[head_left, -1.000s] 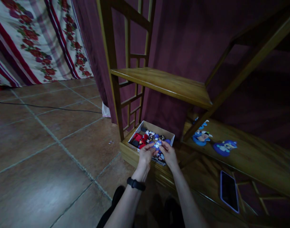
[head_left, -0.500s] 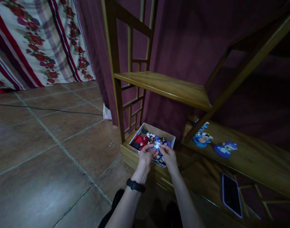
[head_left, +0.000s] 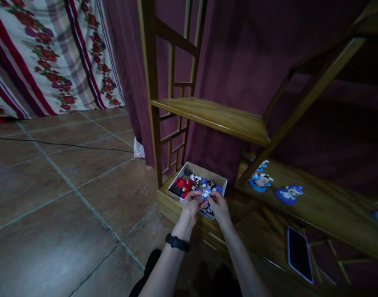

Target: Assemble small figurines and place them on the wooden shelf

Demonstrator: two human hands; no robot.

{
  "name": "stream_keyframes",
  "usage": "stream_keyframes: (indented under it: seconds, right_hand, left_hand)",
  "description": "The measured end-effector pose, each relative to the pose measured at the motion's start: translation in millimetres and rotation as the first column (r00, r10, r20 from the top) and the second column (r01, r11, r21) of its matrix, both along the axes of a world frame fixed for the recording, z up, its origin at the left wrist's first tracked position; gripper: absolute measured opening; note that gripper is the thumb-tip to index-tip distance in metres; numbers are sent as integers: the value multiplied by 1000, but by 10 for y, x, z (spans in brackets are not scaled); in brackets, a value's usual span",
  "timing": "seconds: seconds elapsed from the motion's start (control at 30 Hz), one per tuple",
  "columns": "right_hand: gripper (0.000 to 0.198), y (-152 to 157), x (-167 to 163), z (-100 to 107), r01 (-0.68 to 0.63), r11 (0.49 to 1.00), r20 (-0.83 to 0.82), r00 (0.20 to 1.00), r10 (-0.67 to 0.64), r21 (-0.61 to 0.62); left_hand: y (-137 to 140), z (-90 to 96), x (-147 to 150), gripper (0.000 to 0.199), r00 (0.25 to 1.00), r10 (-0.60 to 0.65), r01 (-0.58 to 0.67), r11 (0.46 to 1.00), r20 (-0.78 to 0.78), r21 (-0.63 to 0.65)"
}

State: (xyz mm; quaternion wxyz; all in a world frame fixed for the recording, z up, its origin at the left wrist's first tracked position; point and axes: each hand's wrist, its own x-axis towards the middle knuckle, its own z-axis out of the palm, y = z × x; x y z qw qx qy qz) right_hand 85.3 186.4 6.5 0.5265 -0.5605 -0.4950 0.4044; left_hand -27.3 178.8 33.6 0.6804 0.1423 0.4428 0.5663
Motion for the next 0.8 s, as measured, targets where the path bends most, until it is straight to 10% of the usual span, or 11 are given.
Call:
stream_keyframes:
  seconds: [0.8]
  right_hand:
    - [24,-67,5,3,17,999,-200,980,-9,40]
  left_hand:
    - [19,-35,-1,13,997,-47,41,996,68,85]
